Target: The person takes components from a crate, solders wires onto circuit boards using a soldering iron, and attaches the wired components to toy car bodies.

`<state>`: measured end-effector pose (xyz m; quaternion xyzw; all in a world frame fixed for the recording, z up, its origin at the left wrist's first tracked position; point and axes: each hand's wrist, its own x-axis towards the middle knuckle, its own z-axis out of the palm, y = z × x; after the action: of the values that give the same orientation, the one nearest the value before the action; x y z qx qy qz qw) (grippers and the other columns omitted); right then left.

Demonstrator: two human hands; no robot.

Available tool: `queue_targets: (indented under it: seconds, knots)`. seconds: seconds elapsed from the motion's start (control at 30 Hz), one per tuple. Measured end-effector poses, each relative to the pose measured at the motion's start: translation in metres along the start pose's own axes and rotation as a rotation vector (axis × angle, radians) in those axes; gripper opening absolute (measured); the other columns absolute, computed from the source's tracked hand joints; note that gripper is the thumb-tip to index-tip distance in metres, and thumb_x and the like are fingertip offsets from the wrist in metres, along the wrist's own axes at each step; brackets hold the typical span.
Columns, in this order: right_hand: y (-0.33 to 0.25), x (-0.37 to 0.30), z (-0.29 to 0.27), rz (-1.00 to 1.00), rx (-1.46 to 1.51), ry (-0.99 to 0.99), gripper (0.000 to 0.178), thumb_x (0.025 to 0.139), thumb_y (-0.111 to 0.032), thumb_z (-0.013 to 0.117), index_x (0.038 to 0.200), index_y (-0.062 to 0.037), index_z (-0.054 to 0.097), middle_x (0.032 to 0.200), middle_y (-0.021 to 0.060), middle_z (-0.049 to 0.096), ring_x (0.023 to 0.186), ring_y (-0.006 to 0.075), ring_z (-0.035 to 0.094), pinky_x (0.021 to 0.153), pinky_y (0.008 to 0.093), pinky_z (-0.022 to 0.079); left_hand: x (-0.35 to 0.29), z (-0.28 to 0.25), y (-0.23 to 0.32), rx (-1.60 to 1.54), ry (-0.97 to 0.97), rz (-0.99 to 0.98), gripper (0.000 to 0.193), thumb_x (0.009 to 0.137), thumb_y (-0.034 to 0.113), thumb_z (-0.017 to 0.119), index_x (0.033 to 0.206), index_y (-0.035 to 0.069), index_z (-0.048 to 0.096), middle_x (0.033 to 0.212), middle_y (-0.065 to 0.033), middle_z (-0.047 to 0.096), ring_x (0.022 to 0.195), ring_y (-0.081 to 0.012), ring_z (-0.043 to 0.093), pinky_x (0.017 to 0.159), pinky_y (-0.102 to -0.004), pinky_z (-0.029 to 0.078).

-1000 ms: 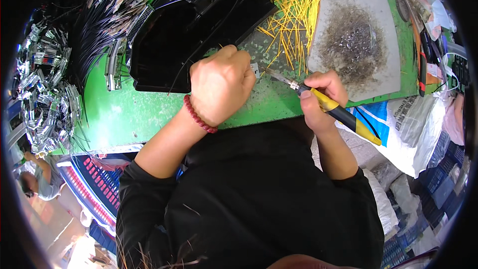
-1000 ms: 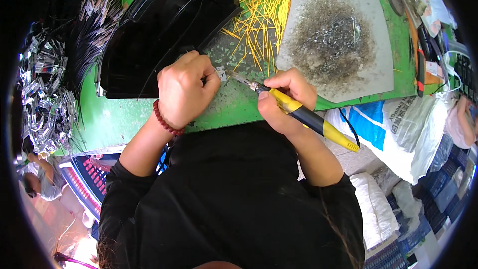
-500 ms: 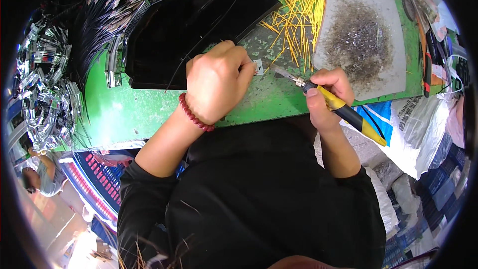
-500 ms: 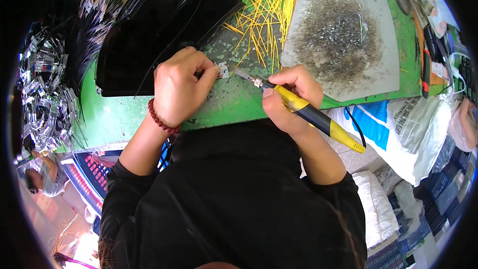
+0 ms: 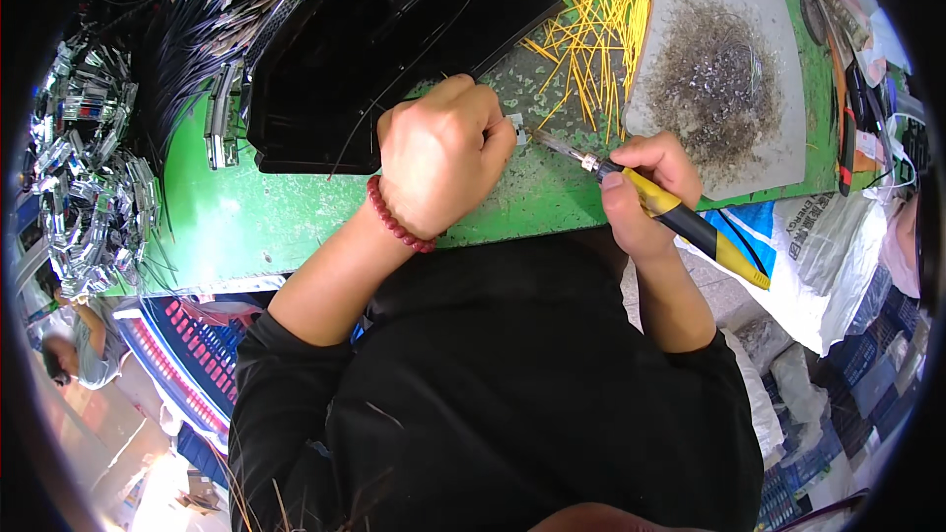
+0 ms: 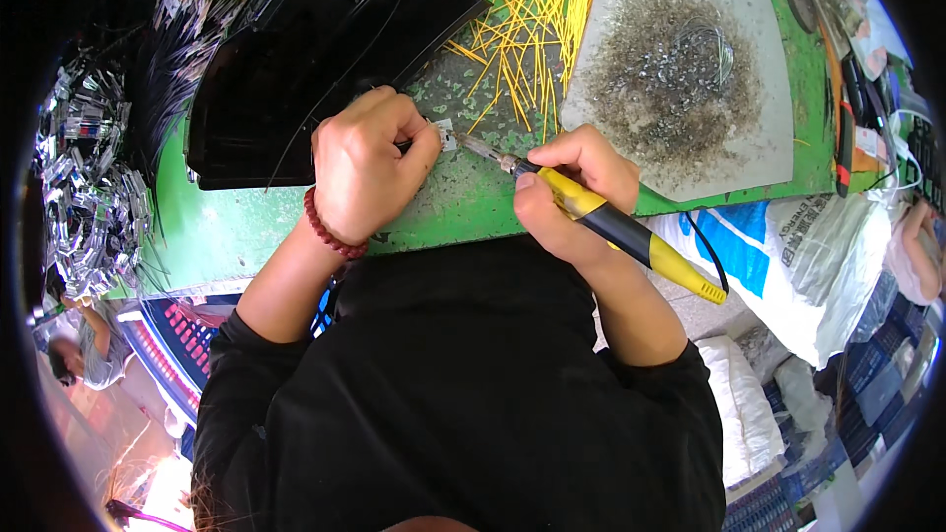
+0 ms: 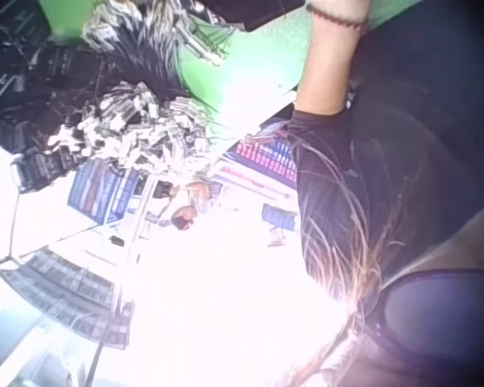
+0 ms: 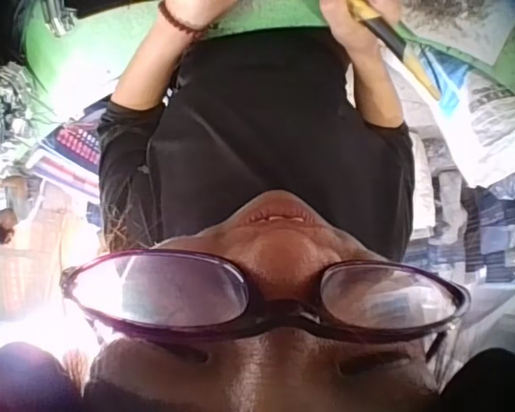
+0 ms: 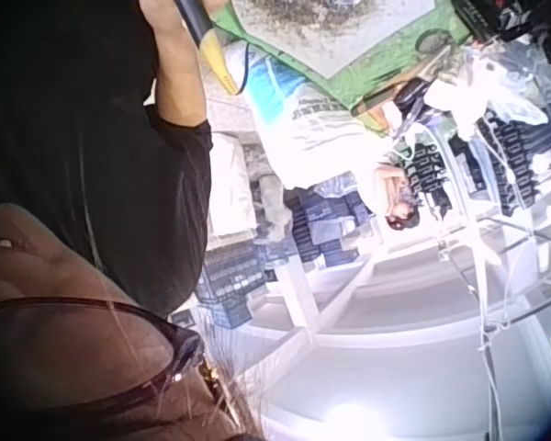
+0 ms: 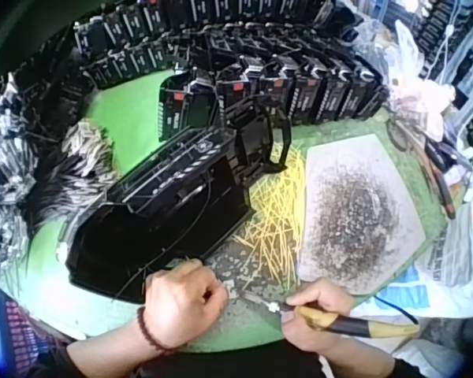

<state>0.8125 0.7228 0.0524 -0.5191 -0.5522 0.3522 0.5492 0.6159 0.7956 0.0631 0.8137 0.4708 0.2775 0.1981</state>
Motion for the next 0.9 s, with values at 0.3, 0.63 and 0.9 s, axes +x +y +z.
queue_targets:
  seconds: [0.3, 0.63, 0.9]
  knots:
    - [0.000, 0.004, 0.003, 0.014, -0.058, -0.021, 0.014, 0.073, 0.000, 0.068, 0.081, -0.0009, 0.056, 0.059, -0.0038, 0.051, 0.052, 0.0003, 0.044, 0.046, 0.0181, 0.034, 0.000, 0.000, 0.000, -0.024, -0.014, -0.014, 0.017, 0.071, 0.007, 0.066, 0.061, 0.007, 0.052, 0.063, -0.0050, 0.053, 0.048, -0.0247, 0.056, 0.042, -0.0349, 0.045]
    - [0.015, -0.011, -0.006, 0.016, 0.118, 0.078, 0.024, 0.085, -0.018, 0.066, 0.092, -0.0013, 0.050, 0.075, 0.0066, 0.055, 0.060, 0.0106, 0.052, 0.056, 0.0235, 0.043, -0.001, 0.000, -0.001, -0.039, -0.017, -0.016, 0.017, 0.072, 0.008, 0.066, 0.061, 0.006, 0.052, 0.064, -0.0063, 0.053, 0.050, -0.0266, 0.057, 0.044, -0.0367, 0.046]
    - [0.007, -0.007, 0.002, 0.020, 0.093, 0.152, 0.024, 0.086, -0.016, 0.065, 0.097, -0.0014, 0.050, 0.080, 0.0074, 0.059, 0.066, 0.0101, 0.055, 0.061, 0.0229, 0.045, -0.001, -0.003, 0.003, 0.001, -0.029, 0.000, 0.017, 0.072, 0.009, 0.065, 0.061, 0.006, 0.053, 0.065, -0.0068, 0.054, 0.052, -0.0271, 0.058, 0.045, -0.0374, 0.047]
